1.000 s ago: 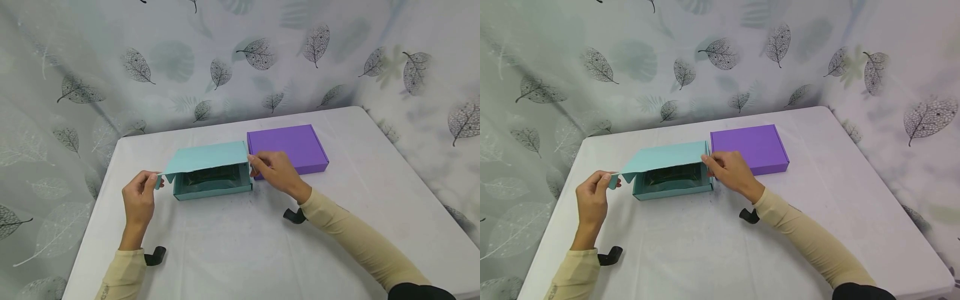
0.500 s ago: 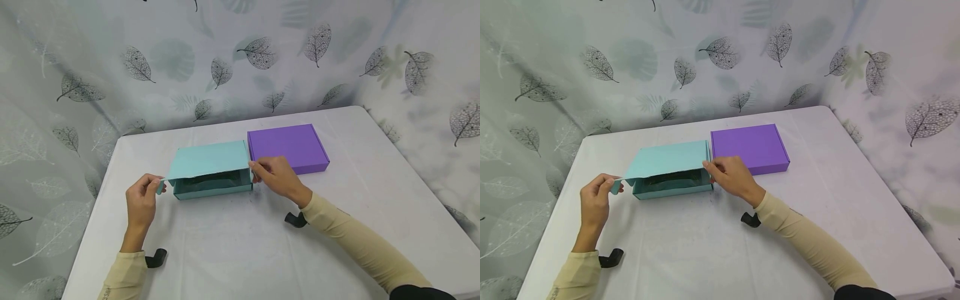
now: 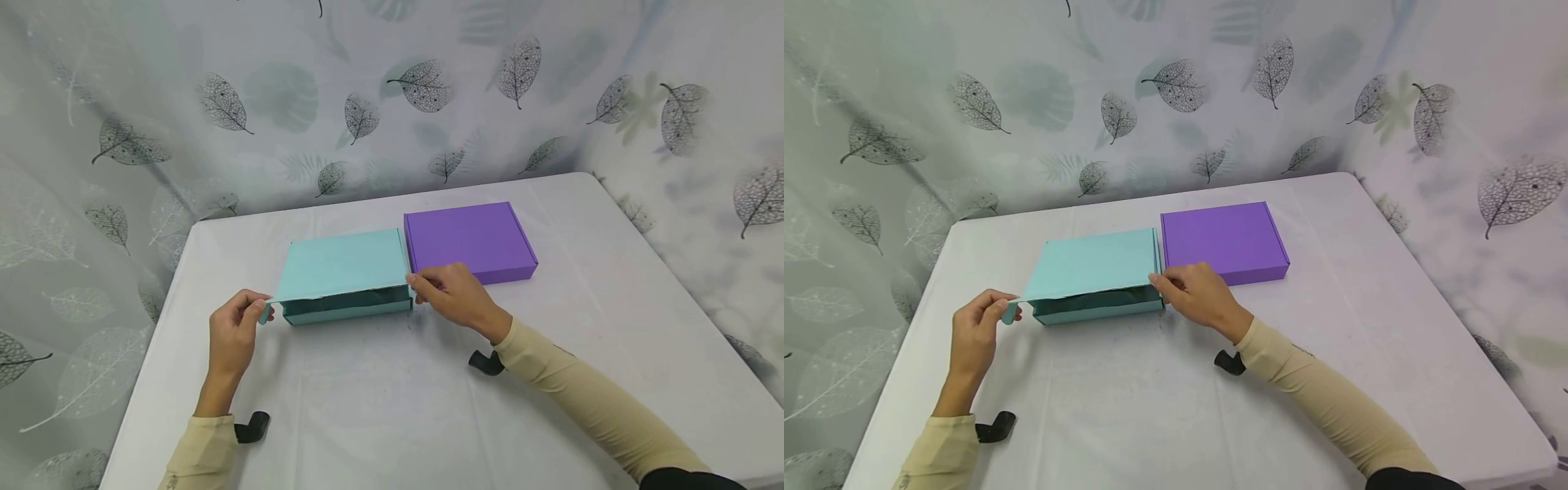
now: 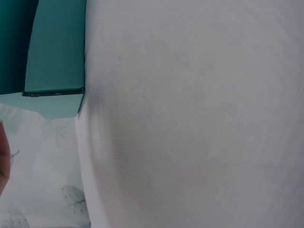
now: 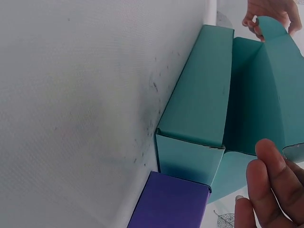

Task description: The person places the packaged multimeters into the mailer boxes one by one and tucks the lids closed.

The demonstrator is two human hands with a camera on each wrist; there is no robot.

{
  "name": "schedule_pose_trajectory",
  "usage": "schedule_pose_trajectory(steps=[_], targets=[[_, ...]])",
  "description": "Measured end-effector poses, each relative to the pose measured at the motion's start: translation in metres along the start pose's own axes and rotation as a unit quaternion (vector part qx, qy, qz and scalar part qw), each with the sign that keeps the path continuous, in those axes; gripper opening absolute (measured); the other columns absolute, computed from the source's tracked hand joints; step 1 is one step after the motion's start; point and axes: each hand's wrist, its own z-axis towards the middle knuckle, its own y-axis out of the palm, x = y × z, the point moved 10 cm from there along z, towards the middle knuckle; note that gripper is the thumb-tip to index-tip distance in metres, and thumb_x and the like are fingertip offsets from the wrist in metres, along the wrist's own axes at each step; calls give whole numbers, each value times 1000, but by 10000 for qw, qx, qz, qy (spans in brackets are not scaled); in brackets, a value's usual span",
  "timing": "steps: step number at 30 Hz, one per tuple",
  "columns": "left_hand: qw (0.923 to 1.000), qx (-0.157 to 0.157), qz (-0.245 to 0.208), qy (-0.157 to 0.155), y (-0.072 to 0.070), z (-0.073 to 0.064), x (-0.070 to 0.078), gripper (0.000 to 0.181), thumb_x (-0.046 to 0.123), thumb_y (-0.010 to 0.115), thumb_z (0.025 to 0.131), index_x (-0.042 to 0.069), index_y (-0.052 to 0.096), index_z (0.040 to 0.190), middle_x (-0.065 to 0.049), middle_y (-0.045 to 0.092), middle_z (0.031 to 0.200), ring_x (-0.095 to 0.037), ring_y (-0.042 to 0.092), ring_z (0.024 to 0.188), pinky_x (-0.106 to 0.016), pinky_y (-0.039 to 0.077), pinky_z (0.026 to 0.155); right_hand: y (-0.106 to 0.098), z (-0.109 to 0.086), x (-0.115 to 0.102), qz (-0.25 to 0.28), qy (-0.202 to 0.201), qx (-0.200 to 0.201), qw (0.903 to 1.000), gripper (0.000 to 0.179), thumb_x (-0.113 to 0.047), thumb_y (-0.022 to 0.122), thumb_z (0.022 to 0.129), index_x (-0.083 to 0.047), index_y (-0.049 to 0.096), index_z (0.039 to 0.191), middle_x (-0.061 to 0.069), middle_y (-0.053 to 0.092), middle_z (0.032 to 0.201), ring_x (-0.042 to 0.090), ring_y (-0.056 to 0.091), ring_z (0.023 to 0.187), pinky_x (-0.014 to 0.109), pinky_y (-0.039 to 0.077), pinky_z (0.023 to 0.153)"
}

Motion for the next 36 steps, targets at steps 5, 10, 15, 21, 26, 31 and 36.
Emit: schedule_pose_trajectory(steps=[5,10,15,21,26,31,36], targets=[[10000,-16,37,-44,2,1,-3,22,8,57,105,-6,72,96,-18,70,82,-16,66,74,-23,48,75,0,0,1,-29,-3,34,10000,43,-32,54,108,-4,75,82,3,73,74,15,66,67,38,46,53],[9999,-47,69,-70,2,1,-2,22,9,57,105,-4,72,95,-18,70,82,-17,66,75,-24,48,75,2,0,2,-84,54,-20,9999,43,-33,53,108,-5,76,85,2,72,74,16,63,64,36,43,52],[9998,-101,49,-159,2,-1,-4,23,9,57,106,-6,71,95,-18,69,82,-17,67,75,-25,49,76,4,-2,3,-126,67,-76,9999,43,-33,53,108,-5,77,86,-1,72,73,14,60,62,35,41,51],[9995,-213,42,-208,5,-2,-6,23,9,57,106,-5,72,96,-16,70,82,-18,68,77,-26,49,77,4,-2,2,-88,-11,-85,9999,43,-31,53,109,-4,76,84,5,72,74,15,60,60,34,41,50],[9998,-165,56,-130,3,0,-1,24,10,58,106,-2,72,92,-15,70,80,-17,68,76,-24,49,75,3,-2,4,-137,-21,-63,9999,44,-33,52,109,-5,76,85,4,72,74,14,60,61,35,42,51],[9998,-156,132,-74,2,0,1,24,10,58,106,-3,73,92,-14,70,80,-17,68,75,-23,49,75,3,-2,4,-176,-17,-74,9998,44,-33,52,109,-4,77,87,5,72,73,13,60,62,35,41,51],[9996,-175,178,-96,3,0,1,23,10,59,106,-2,74,94,-13,71,80,-16,68,75,-22,49,76,3,-2,3,-190,-20,-74,9998,44,-32,52,109,-4,77,86,5,73,74,13,60,62,34,41,51]])
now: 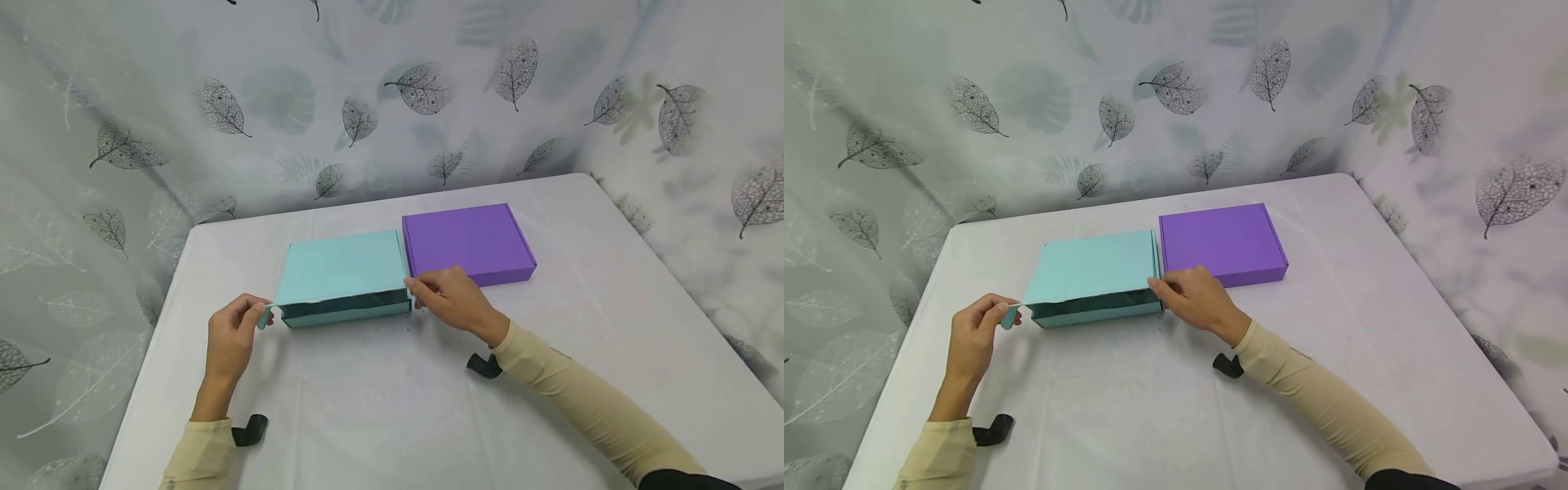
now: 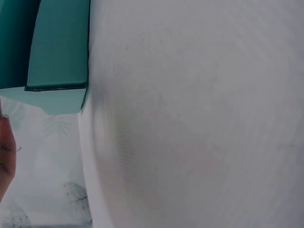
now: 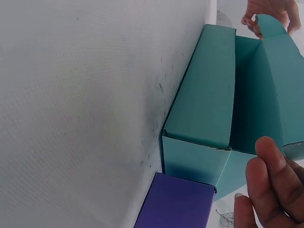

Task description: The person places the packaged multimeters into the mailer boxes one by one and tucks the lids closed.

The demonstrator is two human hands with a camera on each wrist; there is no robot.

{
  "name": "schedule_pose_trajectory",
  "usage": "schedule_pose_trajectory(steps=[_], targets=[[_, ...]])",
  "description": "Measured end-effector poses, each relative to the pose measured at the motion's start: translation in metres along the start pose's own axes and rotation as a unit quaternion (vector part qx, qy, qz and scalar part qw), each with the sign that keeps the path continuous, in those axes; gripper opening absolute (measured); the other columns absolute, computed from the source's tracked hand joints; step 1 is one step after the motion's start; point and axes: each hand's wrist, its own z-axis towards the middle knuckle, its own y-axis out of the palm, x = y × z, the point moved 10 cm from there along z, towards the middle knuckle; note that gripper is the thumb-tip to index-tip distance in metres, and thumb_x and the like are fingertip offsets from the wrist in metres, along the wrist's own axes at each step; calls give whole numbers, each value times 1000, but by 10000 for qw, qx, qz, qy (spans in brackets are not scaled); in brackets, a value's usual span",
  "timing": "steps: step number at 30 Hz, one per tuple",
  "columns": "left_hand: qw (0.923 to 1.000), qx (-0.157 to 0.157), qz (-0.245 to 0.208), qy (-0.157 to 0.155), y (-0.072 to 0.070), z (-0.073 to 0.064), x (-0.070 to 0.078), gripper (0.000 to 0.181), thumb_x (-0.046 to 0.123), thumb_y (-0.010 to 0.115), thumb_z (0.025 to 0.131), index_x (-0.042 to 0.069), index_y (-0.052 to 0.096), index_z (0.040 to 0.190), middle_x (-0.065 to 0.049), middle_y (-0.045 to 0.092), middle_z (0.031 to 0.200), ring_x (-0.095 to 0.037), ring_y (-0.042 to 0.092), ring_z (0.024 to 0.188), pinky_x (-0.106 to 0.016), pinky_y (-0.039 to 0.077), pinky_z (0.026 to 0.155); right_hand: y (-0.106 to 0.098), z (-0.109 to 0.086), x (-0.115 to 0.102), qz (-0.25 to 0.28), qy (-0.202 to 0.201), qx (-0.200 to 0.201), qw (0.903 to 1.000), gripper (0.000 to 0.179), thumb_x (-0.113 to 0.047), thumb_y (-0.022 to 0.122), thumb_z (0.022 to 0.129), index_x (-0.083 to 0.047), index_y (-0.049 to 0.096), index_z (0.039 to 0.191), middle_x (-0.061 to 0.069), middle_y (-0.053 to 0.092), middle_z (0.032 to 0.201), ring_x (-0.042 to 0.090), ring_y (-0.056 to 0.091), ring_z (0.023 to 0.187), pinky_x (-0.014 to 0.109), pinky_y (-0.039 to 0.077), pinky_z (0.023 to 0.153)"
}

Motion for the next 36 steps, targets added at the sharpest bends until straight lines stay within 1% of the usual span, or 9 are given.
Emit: schedule_pose_trajectory(steps=[6,10,15,18,23,26,29,32,36], targets=[[10000,-43,-37,-28,0,-2,-1,20,8,60,105,-3,75,98,-15,72,81,-16,69,77,-20,49,77,0,-1,-1,-20,4,-13,10000,42,-32,53,108,-4,78,88,3,72,74,12,62,65,34,40,51],[10000,-23,82,42,0,-6,-1,20,7,59,105,-4,75,99,-13,73,82,-15,69,77,-18,49,77,1,-4,0,-18,33,15,10000,41,-32,54,108,-4,79,90,1,72,73,11,64,67,34,42,53],[9999,-71,127,0,-1,-9,-1,20,7,59,105,-4,75,100,-14,74,84,-17,69,77,-17,50,75,5,-7,2,-18,52,-10,10000,40,-31,55,108,-4,78,92,2,74,76,15,66,69,34,42,54],[9995,-193,212,-133,1,-11,-3,20,6,58,104,-3,76,103,-15,74,87,-17,70,77,-18,51,76,5,-10,2,-184,-28,34,9998,35,-29,57,107,-4,79,96,-2,74,78,14,68,74,37,49,59],[9973,-289,610,-285,0,-15,-4,19,3,59,101,-1,76,107,-9,76,95,-12,67,87,-26,48,81,4,-14,0,-403,-179,120,9990,30,-27,61,104,-5,81,98,-10,71,81,11,68,81,47,57,71],[9959,-306,789,-316,-1,-17,-4,19,4,60,100,-1,76,109,-8,76,99,-11,64,92,-33,45,83,6,-15,2,-338,-140,98,9993,30,-27,61,105,-5,80,96,-6,71,79,10,67,80,43,56,69],[9954,-337,824,-366,-1,-17,-2,19,5,60,101,-1,76,110,-9,76,101,-15,64,94,-39,46,84,7,-16,3,-290,-101,120,9995,32,-28,60,106,-6,79,94,-1,71,76,8,67,78,37,54,66],[9945,-388,863,-447,0,-17,-1,21,8,60,102,-1,76,111,-9,76,100,-19,65,95,-43,46,85,7,-17,4,-245,-73,149,9996,33,-28,58,107,-6,79,93,1,71,76,8,67,76,37,52,64],[9926,-519,963,-535,2,-19,-1,21,9,60,102,0,76,113,-7,76,102,-17,66,96,-40,47,86,9,-19,5,-176,16,105,9998,30,-28,60,106,-6,79,98,1,73,78,8,68,77,36,53,64]])
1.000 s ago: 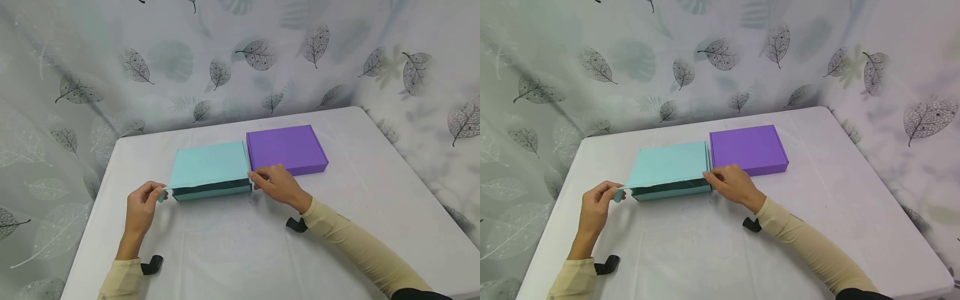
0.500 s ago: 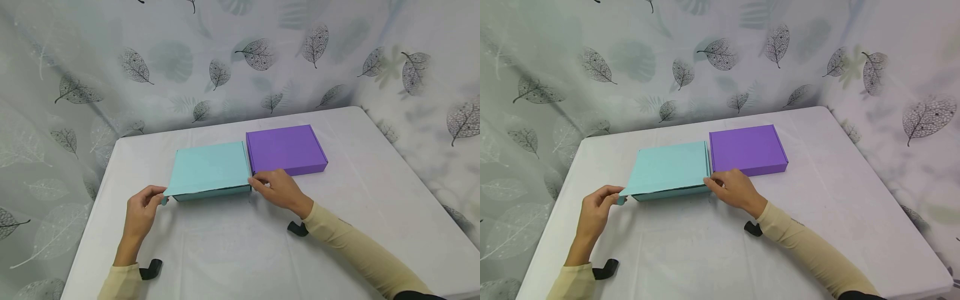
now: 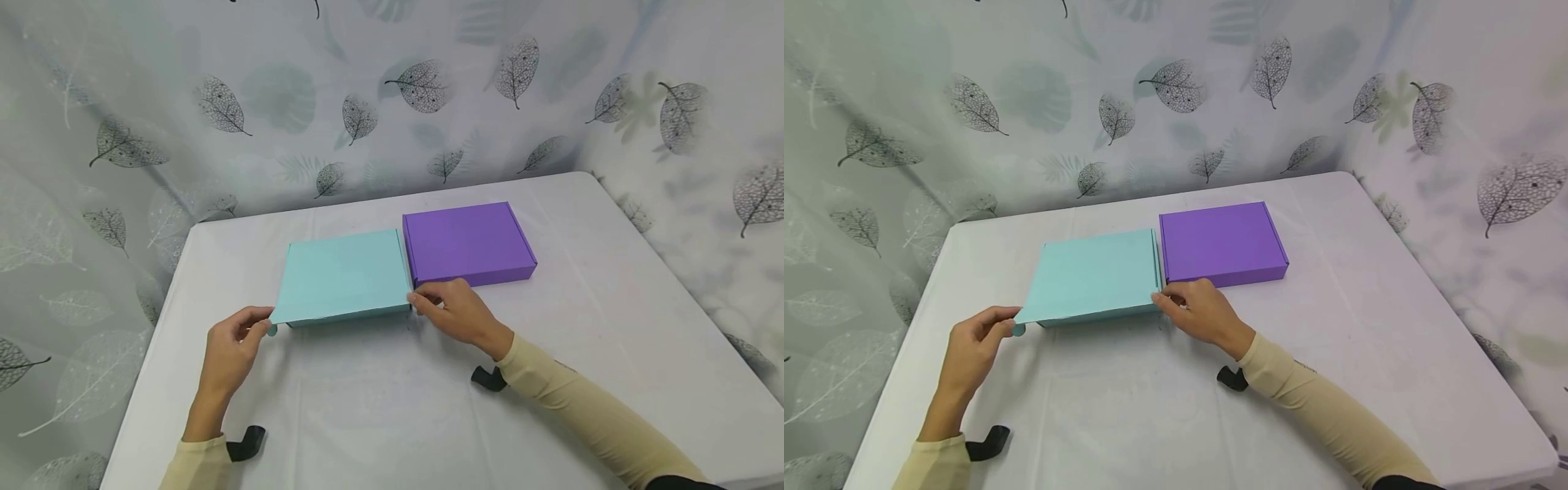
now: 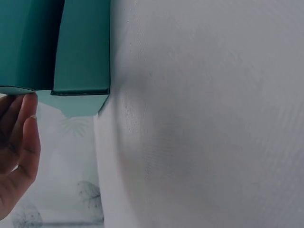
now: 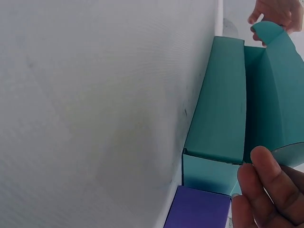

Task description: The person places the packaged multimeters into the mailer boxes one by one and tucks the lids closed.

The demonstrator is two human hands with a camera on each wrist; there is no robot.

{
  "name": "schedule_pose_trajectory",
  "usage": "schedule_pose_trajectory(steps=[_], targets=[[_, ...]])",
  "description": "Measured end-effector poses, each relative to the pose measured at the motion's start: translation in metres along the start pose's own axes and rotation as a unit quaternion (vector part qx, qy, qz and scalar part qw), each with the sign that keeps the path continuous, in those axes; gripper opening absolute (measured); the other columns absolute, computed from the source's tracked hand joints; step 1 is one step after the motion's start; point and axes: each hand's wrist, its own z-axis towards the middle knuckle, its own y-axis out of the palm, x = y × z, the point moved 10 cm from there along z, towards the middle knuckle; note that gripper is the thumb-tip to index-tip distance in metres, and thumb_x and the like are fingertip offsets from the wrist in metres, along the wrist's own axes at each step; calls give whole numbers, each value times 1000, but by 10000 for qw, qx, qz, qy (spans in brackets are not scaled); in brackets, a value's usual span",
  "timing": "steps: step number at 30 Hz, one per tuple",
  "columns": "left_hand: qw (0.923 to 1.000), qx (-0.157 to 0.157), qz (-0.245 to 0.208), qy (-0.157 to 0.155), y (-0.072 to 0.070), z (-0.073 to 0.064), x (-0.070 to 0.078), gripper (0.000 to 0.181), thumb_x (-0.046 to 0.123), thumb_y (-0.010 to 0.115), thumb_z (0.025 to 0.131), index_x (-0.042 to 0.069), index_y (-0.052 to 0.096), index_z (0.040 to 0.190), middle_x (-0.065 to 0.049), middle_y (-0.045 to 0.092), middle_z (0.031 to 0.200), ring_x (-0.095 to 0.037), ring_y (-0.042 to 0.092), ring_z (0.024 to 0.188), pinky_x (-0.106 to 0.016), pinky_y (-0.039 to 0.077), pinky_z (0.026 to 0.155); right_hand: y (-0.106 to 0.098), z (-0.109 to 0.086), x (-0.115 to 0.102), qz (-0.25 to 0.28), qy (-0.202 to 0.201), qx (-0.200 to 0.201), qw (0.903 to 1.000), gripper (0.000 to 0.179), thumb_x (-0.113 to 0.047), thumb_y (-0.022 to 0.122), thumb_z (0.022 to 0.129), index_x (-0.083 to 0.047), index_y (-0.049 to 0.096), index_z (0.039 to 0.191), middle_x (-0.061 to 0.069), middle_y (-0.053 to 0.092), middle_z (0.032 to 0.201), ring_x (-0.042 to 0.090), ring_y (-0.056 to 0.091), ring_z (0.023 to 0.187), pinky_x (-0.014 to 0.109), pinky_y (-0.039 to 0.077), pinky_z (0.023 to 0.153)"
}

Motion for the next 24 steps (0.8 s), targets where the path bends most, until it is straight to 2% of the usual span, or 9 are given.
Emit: schedule_pose_trajectory(steps=[9,15,18,21,24], targets=[[9994,-248,174,-144,5,-4,-2,25,17,62,105,0,76,117,-9,76,103,-24,69,96,-19,49,81,6,-4,4,18,127,-85,9999,28,-27,64,105,-5,80,108,-5,75,85,11,71,83,38,57,73],[9987,-372,235,-270,8,-5,-4,27,18,65,103,-1,75,120,-12,76,105,-26,72,97,-14,49,79,8,-6,4,58,126,-75,9999,30,-28,64,104,-2,79,109,-3,76,89,13,71,83,37,58,74],[9978,-479,266,-360,11,-5,-5,28,17,66,103,-2,74,121,-14,75,108,-29,73,99,-22,54,81,9,-6,5,88,105,-82,9999,31,-28,63,105,-2,79,109,0,76,88,11,71,81,36,58,72],[9966,-586,329,-469,13,-5,-6,29,16,66,103,-4,73,123,-17,74,112,-32,72,103,-38,58,86,11,-7,6,115,106,-98,9998,31,-27,62,106,-1,79,110,3,76,88,11,70,80,36,57,71],[9957,-641,339,-584,15,-6,-6,30,14,65,102,-5,71,125,-20,73,115,-35,71,106,-50,57,88,12,-8,8,98,120,-103,9998,30,-26,63,106,0,78,111,1,76,88,11,71,81,36,58,72]])
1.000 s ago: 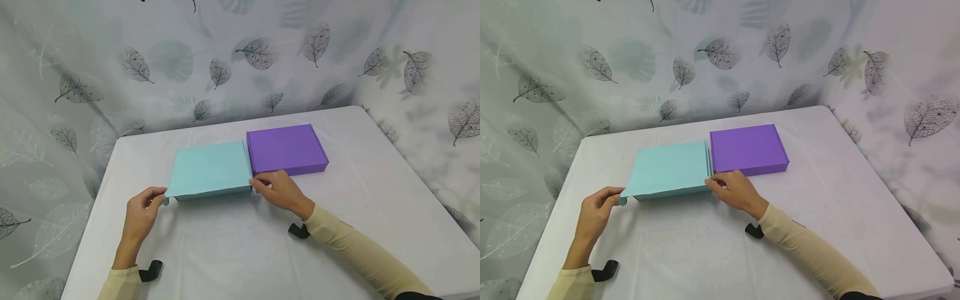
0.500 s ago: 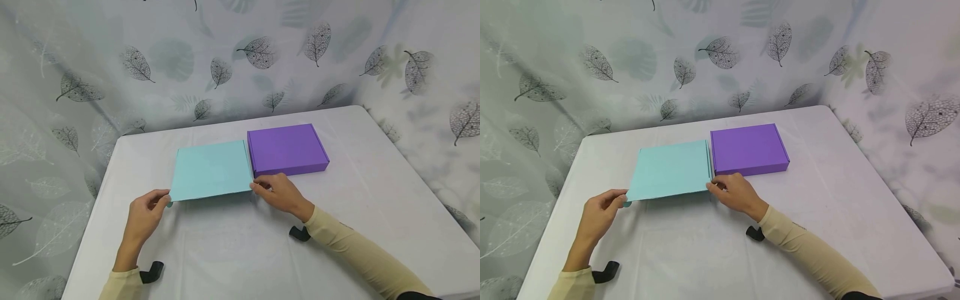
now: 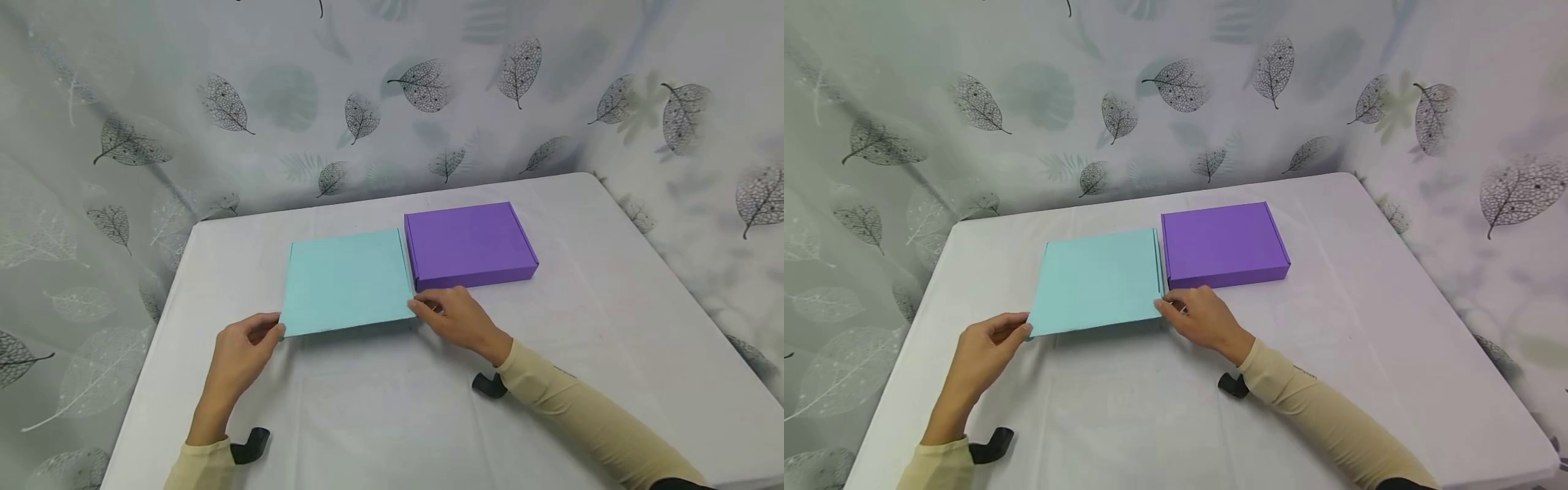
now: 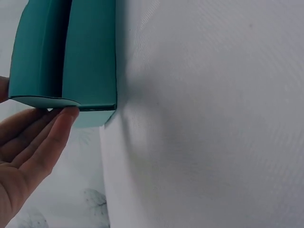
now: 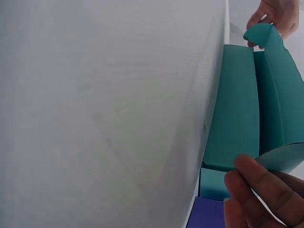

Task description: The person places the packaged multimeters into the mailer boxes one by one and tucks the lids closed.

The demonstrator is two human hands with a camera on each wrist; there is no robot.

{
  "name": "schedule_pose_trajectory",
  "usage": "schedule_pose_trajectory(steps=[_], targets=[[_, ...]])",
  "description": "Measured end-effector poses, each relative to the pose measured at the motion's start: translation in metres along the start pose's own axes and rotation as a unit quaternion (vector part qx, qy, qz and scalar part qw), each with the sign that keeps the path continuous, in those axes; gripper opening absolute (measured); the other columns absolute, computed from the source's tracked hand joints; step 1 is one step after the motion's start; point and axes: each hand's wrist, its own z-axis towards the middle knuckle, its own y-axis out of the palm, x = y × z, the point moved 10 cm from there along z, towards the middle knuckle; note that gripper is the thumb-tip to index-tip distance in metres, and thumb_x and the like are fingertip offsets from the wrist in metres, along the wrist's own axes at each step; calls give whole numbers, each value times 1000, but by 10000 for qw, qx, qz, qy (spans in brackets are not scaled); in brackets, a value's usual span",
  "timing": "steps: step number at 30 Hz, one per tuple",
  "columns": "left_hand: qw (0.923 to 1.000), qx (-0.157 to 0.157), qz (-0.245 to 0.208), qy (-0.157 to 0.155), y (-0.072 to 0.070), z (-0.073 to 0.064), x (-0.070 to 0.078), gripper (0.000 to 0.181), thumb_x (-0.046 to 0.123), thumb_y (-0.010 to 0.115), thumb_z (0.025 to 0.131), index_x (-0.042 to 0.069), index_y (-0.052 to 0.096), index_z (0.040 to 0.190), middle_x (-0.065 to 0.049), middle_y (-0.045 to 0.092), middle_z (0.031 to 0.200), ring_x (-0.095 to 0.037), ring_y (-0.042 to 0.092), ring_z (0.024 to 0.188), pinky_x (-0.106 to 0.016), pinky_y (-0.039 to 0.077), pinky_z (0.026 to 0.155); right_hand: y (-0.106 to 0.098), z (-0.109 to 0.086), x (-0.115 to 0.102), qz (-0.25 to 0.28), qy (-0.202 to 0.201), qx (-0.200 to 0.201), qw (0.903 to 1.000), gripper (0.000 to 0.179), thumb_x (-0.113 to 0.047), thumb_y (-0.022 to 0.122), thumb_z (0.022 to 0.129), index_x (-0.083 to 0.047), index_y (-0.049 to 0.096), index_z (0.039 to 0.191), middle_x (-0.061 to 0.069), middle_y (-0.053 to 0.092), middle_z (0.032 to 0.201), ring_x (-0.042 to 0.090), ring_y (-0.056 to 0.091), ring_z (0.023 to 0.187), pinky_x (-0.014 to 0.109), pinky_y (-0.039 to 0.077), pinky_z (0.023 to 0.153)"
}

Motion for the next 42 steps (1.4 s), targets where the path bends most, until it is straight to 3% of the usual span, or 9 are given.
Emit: schedule_pose_trajectory(steps=[5,9,14,25,42], targets=[[9998,57,-36,-167,1,-1,-1,29,13,66,101,-4,72,124,-21,73,115,-36,72,104,-53,58,85,3,0,4,128,227,20,9997,27,-26,66,104,-1,76,107,0,77,91,11,72,81,35,58,71],[9996,115,-129,-244,2,0,-2,27,11,67,100,-3,73,121,-22,73,116,-36,73,103,-52,59,84,4,-1,8,335,483,15,9983,23,-24,69,103,-2,75,102,3,77,87,10,69,72,34,55,64],[9994,33,-137,-328,6,2,-7,24,10,68,99,-3,73,118,-22,72,118,-35,73,104,-49,60,83,9,-1,12,454,674,-201,9965,25,-23,68,102,1,75,104,3,76,89,11,68,73,34,55,65],[9995,44,-109,-292,8,4,-4,21,7,73,96,-6,71,113,-26,71,115,-38,73,103,-43,61,78,16,0,17,226,811,-518,9951,32,-23,67,103,6,72,115,6,76,97,17,73,86,38,59,75],[9998,37,143,-159,11,8,-2,21,2,76,93,-8,68,110,-26,72,110,-41,72,101,-45,61,77,17,5,20,52,828,-730,9939,25,-23,70,101,1,74,109,-1,75,90,11,70,82,34,57,72]])
